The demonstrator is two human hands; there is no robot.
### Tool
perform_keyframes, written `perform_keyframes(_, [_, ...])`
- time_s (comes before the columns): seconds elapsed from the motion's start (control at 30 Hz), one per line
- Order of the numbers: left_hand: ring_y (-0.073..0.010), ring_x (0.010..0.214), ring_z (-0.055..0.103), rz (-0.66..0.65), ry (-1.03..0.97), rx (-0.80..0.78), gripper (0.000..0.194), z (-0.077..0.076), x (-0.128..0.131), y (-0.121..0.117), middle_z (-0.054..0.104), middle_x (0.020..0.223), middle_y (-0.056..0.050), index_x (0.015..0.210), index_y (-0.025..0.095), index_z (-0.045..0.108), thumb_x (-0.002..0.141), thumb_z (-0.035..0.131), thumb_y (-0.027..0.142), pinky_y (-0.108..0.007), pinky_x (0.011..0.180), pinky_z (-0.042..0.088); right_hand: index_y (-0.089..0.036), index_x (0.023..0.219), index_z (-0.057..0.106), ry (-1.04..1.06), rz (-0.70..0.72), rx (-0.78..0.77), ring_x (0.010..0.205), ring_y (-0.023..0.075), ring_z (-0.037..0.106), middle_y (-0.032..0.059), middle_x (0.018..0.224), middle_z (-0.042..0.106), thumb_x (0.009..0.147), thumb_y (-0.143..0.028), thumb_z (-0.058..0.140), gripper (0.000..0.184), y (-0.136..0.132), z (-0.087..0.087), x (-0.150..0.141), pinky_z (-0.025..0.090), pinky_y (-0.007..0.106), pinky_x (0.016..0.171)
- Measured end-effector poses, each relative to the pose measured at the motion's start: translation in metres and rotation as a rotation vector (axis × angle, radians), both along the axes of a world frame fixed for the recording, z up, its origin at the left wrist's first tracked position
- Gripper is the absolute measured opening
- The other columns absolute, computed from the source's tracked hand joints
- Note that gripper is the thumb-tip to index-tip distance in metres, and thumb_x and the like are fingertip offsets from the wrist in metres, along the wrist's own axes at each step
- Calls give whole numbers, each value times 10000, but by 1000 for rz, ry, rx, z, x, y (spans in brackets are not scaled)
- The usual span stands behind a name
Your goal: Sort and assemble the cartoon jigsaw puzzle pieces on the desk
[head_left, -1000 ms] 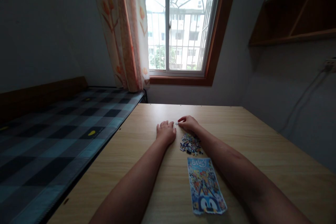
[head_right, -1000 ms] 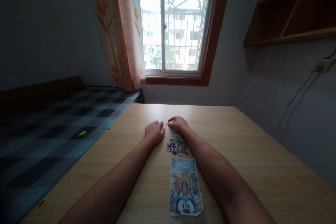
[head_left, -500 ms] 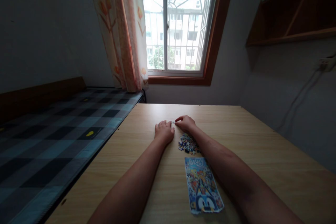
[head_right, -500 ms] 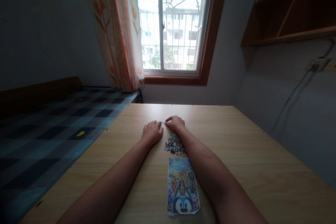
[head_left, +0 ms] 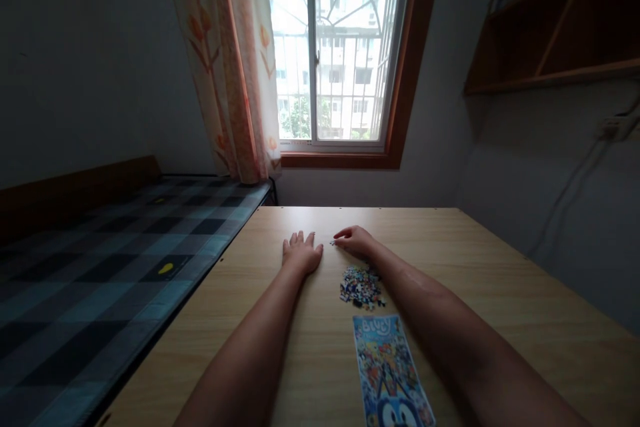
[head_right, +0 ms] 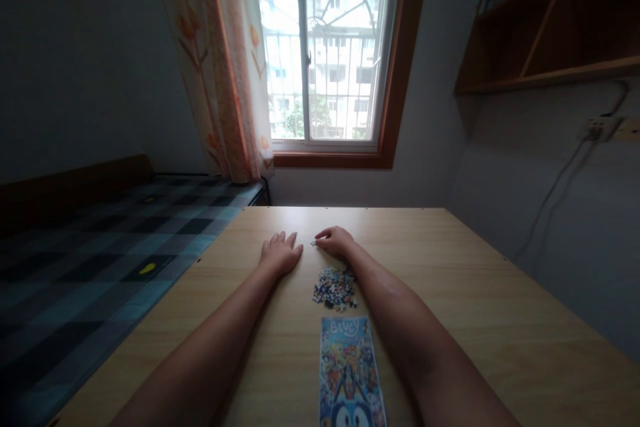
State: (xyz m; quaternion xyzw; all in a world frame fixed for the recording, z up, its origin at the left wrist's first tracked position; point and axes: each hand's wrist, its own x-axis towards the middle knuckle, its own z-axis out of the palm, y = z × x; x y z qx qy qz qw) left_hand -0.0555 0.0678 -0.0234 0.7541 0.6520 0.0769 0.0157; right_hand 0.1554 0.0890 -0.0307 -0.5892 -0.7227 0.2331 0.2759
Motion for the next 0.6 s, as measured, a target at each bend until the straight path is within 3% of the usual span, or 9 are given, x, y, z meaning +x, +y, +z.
perform_keyframes(0.23, [-345, 1466, 239, -51, 24, -1, 670, 1, -22, 44, 289, 1592, -136, 1496, 285, 386, 913, 296, 605, -584, 1145, 181, -197, 1021, 781, 91, 263, 111, 954, 194, 671, 74, 1044, 742, 859, -440, 619, 334, 15, -4, 17, 489, 291, 883])
perform_keyframes(0.37, [-345, 1468, 232, -59, 34, -12, 672, 0, -20, 58, 282, 1595, -136, 1506, 294, 362, 915, 287, 605, -595, 1140, 176, -251, 1009, 785, 59, 427, 219, 1078, 212, 641, 70, 1162, 711, 890, -521, 574, 363, 16, -9, 21, 453, 335, 984])
perform_keyframes(0.47, [-345, 1468, 227, -65, 35, -11, 657, 1, -18, 60, 290, 1593, -129, 1499, 301, 373, 917, 295, 596, -599, 1140, 166, -282, 1027, 780, 5, 444, 265, 1191, 224, 584, 59, 1209, 696, 911, -516, 553, 346, 19, -10, 22, 405, 356, 1052])
perform_keyframes(0.6, [-335, 1411, 326, -62, -4, 55, 569, 3, -14, 52, 414, 1523, -132, 1418, 282, 488, 921, 356, 524, -570, 1127, 219, -247, 1017, 786, 19, 422, 268, 1114, 219, 630, 80, 1197, 701, 915, -495, 548, 359, 38, -7, 13, 453, 332, 991])
